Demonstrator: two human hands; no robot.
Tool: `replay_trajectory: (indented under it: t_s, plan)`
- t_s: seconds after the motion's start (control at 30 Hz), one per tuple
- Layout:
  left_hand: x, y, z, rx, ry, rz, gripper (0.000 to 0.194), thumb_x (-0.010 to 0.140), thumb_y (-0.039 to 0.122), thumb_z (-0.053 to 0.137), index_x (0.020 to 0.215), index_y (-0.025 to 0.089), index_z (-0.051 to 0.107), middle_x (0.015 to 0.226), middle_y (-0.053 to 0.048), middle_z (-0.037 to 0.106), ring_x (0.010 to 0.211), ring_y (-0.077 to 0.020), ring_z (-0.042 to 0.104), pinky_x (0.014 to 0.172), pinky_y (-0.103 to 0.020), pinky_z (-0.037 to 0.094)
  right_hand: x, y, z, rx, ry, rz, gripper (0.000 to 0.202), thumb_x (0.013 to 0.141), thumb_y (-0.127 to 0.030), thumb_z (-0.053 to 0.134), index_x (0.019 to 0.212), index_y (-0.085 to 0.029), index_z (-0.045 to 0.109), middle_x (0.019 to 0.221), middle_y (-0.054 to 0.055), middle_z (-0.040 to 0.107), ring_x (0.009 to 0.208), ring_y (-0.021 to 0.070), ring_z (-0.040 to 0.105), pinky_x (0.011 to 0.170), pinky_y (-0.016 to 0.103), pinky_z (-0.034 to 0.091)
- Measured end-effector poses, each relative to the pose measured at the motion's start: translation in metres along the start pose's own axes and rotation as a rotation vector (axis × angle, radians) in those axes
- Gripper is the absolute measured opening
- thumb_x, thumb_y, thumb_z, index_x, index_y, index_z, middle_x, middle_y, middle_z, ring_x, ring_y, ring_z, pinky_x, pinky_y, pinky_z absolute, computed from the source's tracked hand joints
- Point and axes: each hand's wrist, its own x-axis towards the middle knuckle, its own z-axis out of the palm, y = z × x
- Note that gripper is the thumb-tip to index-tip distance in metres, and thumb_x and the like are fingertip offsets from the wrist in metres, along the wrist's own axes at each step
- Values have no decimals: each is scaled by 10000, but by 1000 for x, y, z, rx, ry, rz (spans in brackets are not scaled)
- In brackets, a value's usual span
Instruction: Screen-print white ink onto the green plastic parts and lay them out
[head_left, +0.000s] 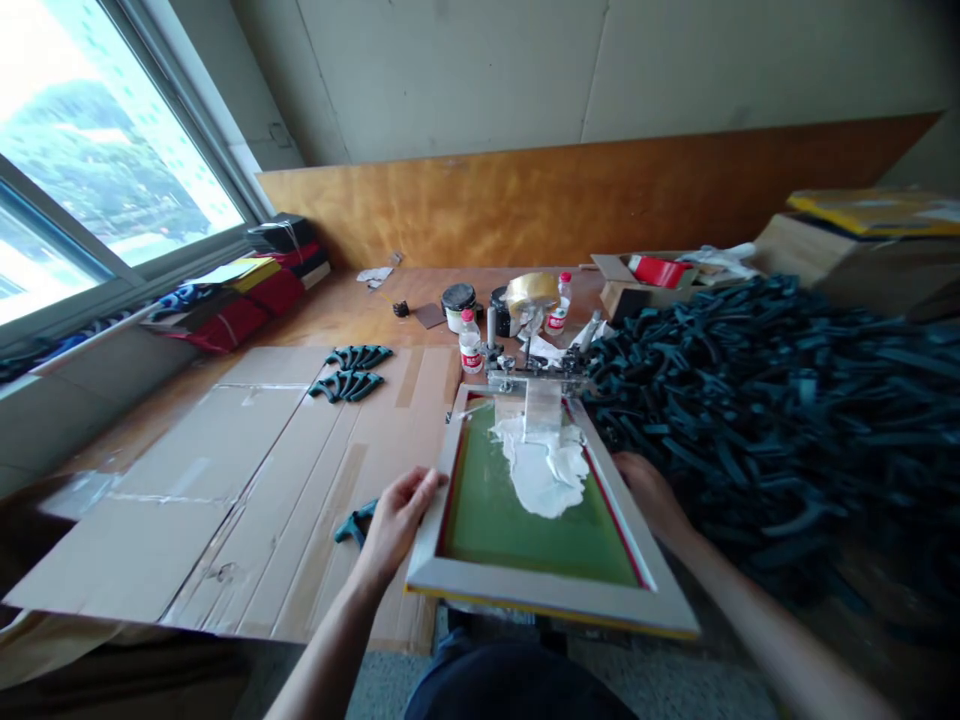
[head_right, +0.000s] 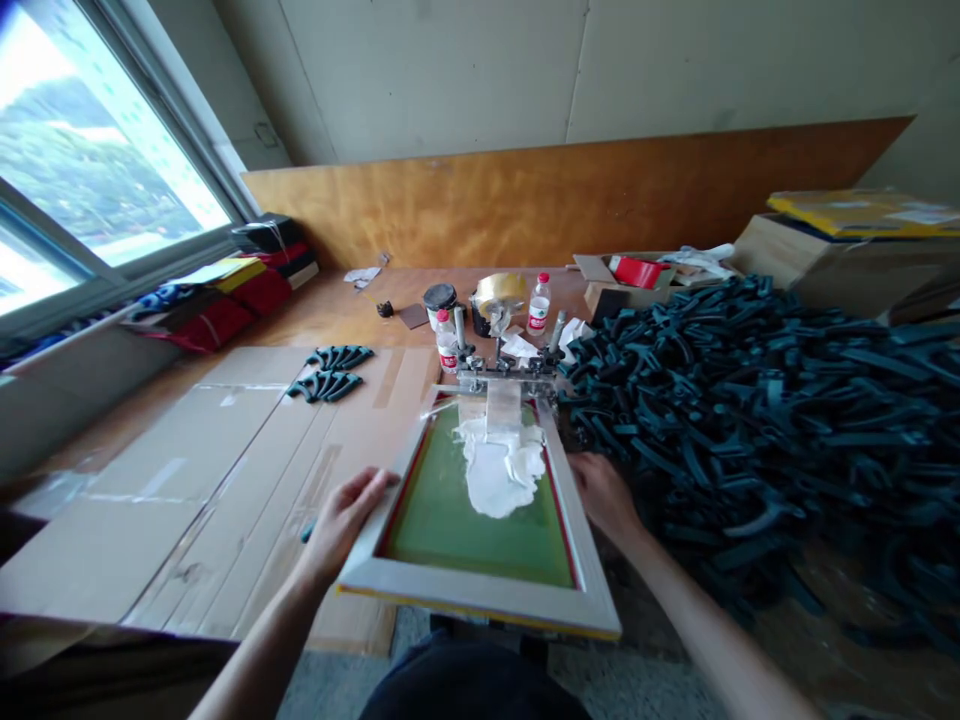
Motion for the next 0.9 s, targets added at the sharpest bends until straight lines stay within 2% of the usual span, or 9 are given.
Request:
replay_trajectory:
  t_s: [0.07, 0.13, 0.23, 0.37, 0.57, 0.67, 0.73, 0.8, 0.9]
  plan:
    - [-3, -43, 3, 37, -37, -66, 561, 775, 562, 601, 1160, 153, 616, 627, 35, 537, 556, -107, 488, 508, -197, 353, 22, 3, -14, 83, 94, -32, 331, 906, -251, 413, 1146, -190, 633, 1074, 107, 643, 952, 238, 619, 852, 375, 511]
    - [1, -76, 7, 119, -2, -48, 639, 776, 542, 596, 1292, 171, 534, 627, 44, 529, 584, -117, 503, 546, -206, 378, 45, -14, -23, 140, 164, -145, 416, 874, -324, 526, 1262, -174, 537, 1209, 129, 573, 1058, 255, 579, 901, 388, 492]
    - [9, -100, 11, 265, 29, -42, 627, 799, 511, 554, 1333, 186, 505, 645, 36, 554, 612, -129, 527, 578, -220, 403, 67, -61, -22, 51, 34, -299, 467, 772, -271, 682, 1203, -164, 539, 1165, 127, 575, 1084, 267, 548, 901, 380, 480]
    - [12, -100, 9, 353, 12, -87, 601, 804, 507, 527, 1319, 197, 522, 687, 21, 588, 611, -138, 549, 567, -224, 418, 52, -95, -7, -75, -190, -333, 102, 796, -129, 604, 889, -171, 598, 866, 76, 622, 859, 220, 586, 739, 309, 481]
    - [11, -103, 7, 340, -30, -86, 574, 828, 515, 487, 1298, 189, 528, 751, 1, 607, 619, -140, 562, 548, -223, 429, -5, -70, -8, 33, -189, -786, 225, 769, 6, 450, 802, -168, 589, 806, 65, 606, 832, 193, 535, 713, 284, 435]
    - [12, -105, 7, 339, -29, -72, 570, 826, 509, 488, 1287, 177, 533, 752, -2, 600, 624, -142, 562, 551, -228, 433, -1, -67, -18, 111, -281, -822, 184, 763, -22, 501, 766, -184, 588, 753, 34, 599, 775, 175, 530, 672, 270, 428]
    - [12, -105, 7, 335, -16, -74, 575, 813, 516, 504, 1281, 184, 542, 736, 4, 596, 618, -141, 555, 553, -230, 432, 4, -70, -15, 139, -224, -742, 179, 778, -37, 509, 783, -188, 605, 762, 33, 608, 791, 178, 540, 686, 277, 441]
    - [12, -103, 7, 327, -7, -82, 584, 797, 531, 523, 1276, 197, 550, 711, 13, 589, 608, -140, 545, 549, -228, 427, 0, -74, -6, 139, -59, -707, 225, 808, -37, 465, 855, -176, 636, 822, 60, 632, 848, 193, 552, 730, 302, 461]
    - [12, -100, 7, 310, -6, -86, 609, 783, 555, 532, 1275, 198, 553, 687, 19, 577, 601, -140, 531, 531, -224, 414, -18, -74, 5, 136, 93, -790, 294, 827, -37, 409, 957, -139, 651, 906, 100, 652, 905, 212, 557, 792, 336, 476]
